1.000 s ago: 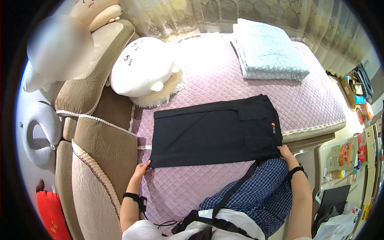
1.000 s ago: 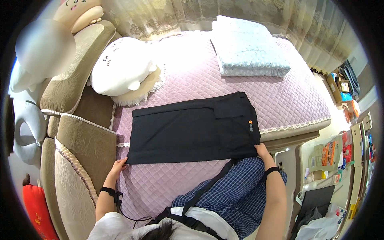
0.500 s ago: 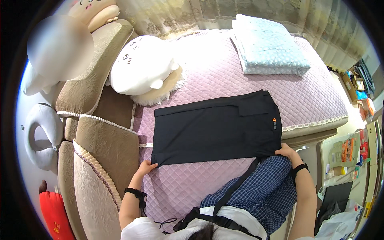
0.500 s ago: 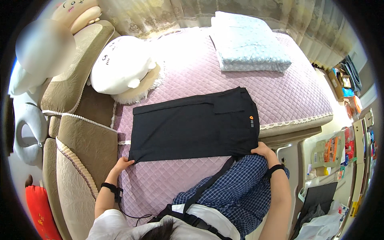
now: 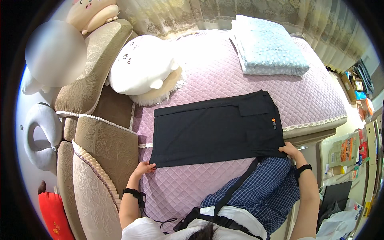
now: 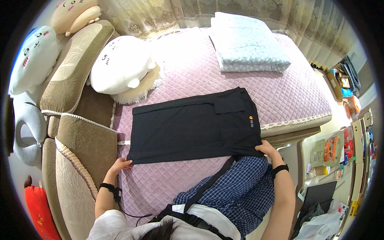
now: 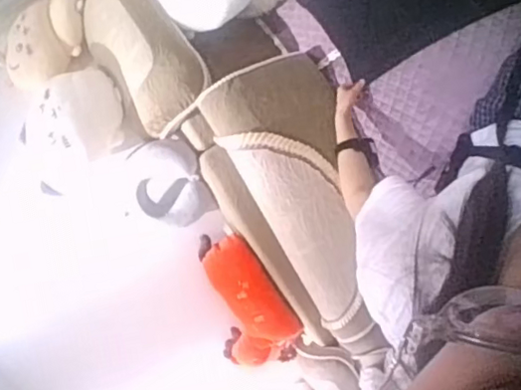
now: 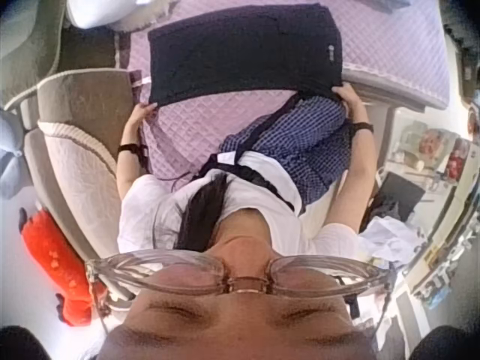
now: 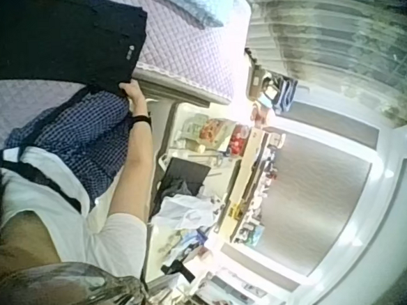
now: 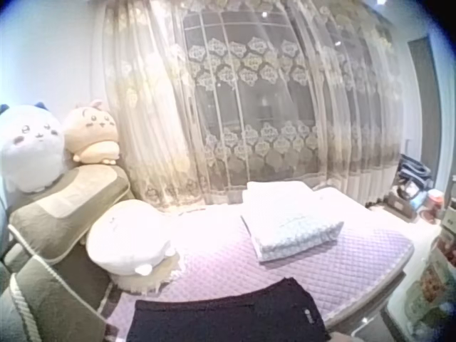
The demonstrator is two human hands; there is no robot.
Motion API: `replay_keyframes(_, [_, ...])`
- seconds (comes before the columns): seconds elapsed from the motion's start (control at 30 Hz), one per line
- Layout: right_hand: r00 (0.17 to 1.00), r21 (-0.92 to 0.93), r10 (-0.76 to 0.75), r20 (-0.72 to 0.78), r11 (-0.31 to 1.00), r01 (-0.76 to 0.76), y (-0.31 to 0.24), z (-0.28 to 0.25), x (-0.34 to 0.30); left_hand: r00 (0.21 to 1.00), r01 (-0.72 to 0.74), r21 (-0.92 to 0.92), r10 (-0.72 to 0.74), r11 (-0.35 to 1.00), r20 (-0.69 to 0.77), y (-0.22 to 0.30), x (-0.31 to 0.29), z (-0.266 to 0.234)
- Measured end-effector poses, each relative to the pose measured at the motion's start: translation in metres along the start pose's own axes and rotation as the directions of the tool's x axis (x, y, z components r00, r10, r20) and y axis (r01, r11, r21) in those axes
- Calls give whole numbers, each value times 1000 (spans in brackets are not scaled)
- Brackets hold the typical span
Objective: Folding a black t-shirt on a bed.
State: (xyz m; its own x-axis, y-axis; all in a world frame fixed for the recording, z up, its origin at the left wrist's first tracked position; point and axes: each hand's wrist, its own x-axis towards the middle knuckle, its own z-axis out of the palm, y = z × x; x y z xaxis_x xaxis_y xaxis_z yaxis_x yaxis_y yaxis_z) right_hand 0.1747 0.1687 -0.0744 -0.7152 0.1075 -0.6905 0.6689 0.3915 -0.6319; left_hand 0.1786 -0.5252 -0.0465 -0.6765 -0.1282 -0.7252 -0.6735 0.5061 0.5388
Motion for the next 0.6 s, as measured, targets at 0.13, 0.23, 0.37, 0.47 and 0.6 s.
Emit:
replay_keyframes(0.13, [999,-1,-36,-27,999,36,25,-6,13,980,40,-161,-69,986,-184,12,3,18])
replay_keyframes(0.23, [998,63,65,7,996,-66,23,-5,8,962,-10,-164,-36,986,-271,6,11,24])
replay_keyframes(0.37, [998,255,54,-16,966,-48,18,7,8,945,-51,-244,-32,968,-325,-5,14,28])
replay_keyframes(0.47, [1000,184,12,-29,983,-6,26,8,17,951,13,-449,-149,894,-270,-3,23,33])
replay_keyframes(0.6, [995,-85,-59,-85,995,52,29,13,24,894,-179,-401,-22,898,-448,12,20,56])
